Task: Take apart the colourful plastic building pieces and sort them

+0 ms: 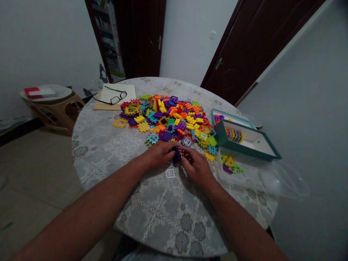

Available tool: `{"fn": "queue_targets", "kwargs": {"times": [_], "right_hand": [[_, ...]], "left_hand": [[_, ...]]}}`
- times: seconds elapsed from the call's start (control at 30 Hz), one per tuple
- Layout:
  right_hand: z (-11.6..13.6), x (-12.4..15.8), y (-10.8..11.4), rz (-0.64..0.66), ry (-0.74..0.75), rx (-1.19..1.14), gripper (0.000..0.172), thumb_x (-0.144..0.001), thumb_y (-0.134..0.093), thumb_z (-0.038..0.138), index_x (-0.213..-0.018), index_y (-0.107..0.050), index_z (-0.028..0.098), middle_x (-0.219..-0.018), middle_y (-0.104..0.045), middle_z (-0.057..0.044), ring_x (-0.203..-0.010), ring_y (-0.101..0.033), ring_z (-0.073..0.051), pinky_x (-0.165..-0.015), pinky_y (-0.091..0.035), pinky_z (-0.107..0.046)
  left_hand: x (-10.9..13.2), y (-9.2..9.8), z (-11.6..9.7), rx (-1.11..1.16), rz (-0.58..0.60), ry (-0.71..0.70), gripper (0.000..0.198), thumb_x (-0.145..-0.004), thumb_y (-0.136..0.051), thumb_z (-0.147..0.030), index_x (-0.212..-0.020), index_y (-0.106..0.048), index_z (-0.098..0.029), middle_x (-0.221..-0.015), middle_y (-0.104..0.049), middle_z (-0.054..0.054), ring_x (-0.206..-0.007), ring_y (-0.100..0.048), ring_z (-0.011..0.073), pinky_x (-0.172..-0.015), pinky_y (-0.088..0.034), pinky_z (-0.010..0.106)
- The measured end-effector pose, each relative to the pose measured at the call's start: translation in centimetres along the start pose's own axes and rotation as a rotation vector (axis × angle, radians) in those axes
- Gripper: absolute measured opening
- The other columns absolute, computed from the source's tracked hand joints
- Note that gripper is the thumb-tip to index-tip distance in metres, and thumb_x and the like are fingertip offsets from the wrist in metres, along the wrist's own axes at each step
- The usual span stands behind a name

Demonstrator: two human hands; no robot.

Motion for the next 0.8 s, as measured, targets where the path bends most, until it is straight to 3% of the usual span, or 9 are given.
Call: {"fn": "queue_targets", "kwargs": {"times": [0.2, 0.47, 0.7, 0.8], "right_hand": [[0.5, 0.0, -0.5, 0.005, -0.074, 0.011, 0.047, -0.097, -0.074, 0.035, -0.142, -0.069, 0.021, -0.122, -0.079, -0.013, -0.103, -0.076, -0.027, -0.096, -0.061, -0.042], [1.1, -0.6, -1.5, -0.017, -0.071, 0.04, 0.048, -0.093, -0.074, 0.022, -0.141, -0.071, 0.025, -0.129, -0.079, -0.012, -0.117, -0.075, -0.03, -0.105, -0.06, -0.046], [1.9, -1.5, -1.5, -0.012, -0.164, 0.021, 0.042, -0.092, -0.074, 0.017, -0.133, -0.073, 0.025, -0.118, -0.081, -0.01, -0.104, -0.076, -0.027, -0.094, -0.06, -0.042], [1.9, -1.7, -1.0, -0.035, -0.19, 0.023, 0.038, -0.091, -0.075, 0.017, -0.128, -0.075, 0.026, -0.113, -0.081, -0.008, -0.1, -0.076, -0.025, -0.088, -0.06, -0.037]], "left_hand": [[0.1, 0.7, 0.0, 0.004, 0.02, -0.042, 0.052, -0.091, -0.063, -0.016, -0.141, -0.074, -0.03, -0.131, -0.081, 0.007, -0.121, -0.072, 0.0276, -0.108, -0.051, 0.041], [0.1, 0.9, 0.2, 0.068, 0.03, -0.013, 0.047, -0.09, -0.064, -0.023, -0.135, -0.077, -0.029, -0.123, -0.083, 0.007, -0.107, -0.074, 0.0257, -0.099, -0.054, 0.038], [0.0, 1.4, -0.2, 0.259, 0.087, 0.094, 0.047, -0.093, -0.066, -0.039, -0.134, -0.077, -0.02, -0.081, -0.079, 0.007, -0.065, -0.068, 0.0206, -0.065, -0.053, 0.033], [0.1, 1.8, -0.4, 0.357, 0.064, 0.119, 0.051, -0.09, -0.073, -0.048, -0.133, -0.077, -0.022, -0.083, -0.079, 0.007, -0.063, -0.067, 0.0211, -0.06, -0.053, 0.033]]}}
Point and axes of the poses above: each hand's wrist, its own x-axis away from the middle knuckle, its own y-axis out of the back of the hand, z = x × y, the point moved 3 cm from there along -x, towards the middle knuckle
